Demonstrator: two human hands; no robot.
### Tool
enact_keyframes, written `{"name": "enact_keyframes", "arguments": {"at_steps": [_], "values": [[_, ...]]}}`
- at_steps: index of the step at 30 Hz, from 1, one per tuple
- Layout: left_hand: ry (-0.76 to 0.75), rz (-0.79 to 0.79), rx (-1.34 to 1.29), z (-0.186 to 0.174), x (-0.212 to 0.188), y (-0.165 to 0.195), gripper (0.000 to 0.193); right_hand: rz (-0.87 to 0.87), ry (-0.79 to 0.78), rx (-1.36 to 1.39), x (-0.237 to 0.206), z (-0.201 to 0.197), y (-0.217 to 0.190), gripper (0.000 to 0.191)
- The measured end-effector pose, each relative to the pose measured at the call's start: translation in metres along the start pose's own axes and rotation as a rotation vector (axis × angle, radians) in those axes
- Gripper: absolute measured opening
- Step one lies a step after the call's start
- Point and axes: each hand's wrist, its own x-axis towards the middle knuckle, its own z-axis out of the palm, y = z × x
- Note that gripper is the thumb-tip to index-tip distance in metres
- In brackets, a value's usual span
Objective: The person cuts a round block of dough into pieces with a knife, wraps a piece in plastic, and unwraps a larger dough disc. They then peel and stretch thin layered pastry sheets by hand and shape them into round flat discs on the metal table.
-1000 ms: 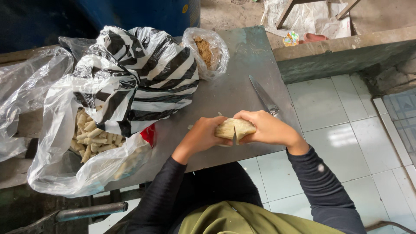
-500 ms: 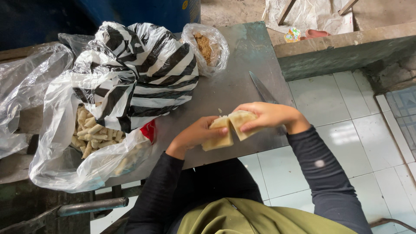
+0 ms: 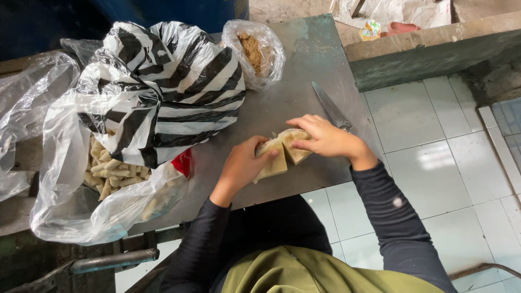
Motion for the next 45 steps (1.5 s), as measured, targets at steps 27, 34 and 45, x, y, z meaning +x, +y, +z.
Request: {"name": "enact_keyframes", "arguments": {"at_steps": [27,34,45], "values": [[0.012,-0.078,0.068,-0.005,-0.006,0.016,0.039,0.426,0.267,-0.09,-0.108,0.087,-0.137,0.07],[0.077,0.032,0.071,-0.004,-0.004,0.009,0.038,0.396,0.247,-0.103,-0.084,0.092,-0.122,0.074],[0.019,-0.055,0.089,-0.003,-0.003,0.006,0.038,0.405,0.252,-0.096,-0.09,0.096,-0.125,0.07]]}}
